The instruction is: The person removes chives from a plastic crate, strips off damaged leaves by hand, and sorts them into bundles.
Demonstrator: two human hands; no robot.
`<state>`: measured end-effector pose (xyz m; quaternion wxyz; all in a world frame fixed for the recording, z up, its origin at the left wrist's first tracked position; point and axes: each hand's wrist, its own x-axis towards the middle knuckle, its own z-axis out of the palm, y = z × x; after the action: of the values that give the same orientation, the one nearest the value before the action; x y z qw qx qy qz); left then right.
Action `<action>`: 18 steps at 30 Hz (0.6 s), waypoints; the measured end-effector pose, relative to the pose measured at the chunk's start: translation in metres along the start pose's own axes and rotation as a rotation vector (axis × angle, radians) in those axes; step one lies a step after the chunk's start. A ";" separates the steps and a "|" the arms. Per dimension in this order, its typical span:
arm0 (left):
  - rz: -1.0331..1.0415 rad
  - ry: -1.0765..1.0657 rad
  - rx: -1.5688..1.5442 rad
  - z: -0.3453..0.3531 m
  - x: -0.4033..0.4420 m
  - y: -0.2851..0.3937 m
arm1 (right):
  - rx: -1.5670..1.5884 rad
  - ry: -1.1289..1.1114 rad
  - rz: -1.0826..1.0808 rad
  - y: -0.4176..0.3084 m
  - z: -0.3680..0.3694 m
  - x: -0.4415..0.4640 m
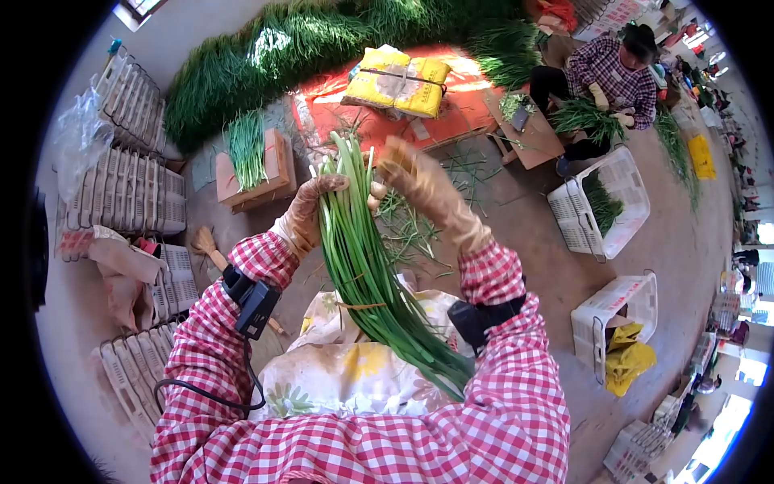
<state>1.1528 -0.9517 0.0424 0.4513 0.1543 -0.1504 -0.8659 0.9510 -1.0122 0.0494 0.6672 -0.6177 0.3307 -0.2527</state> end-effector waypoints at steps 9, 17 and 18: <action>-0.056 0.117 -0.105 0.000 0.001 0.001 | -0.258 0.167 -0.346 -0.050 0.034 0.043; 0.112 0.236 -0.119 -0.022 -0.009 0.005 | -1.090 0.270 -0.837 -0.028 0.039 0.055; 0.165 0.236 -0.079 -0.020 -0.012 0.006 | -1.154 0.202 -0.732 -0.024 0.038 0.054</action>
<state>1.1714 -0.9472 0.0282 0.5414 0.2244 -0.0743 -0.8068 1.0167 -1.0301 0.0665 0.0694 -0.9193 0.2433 -0.3016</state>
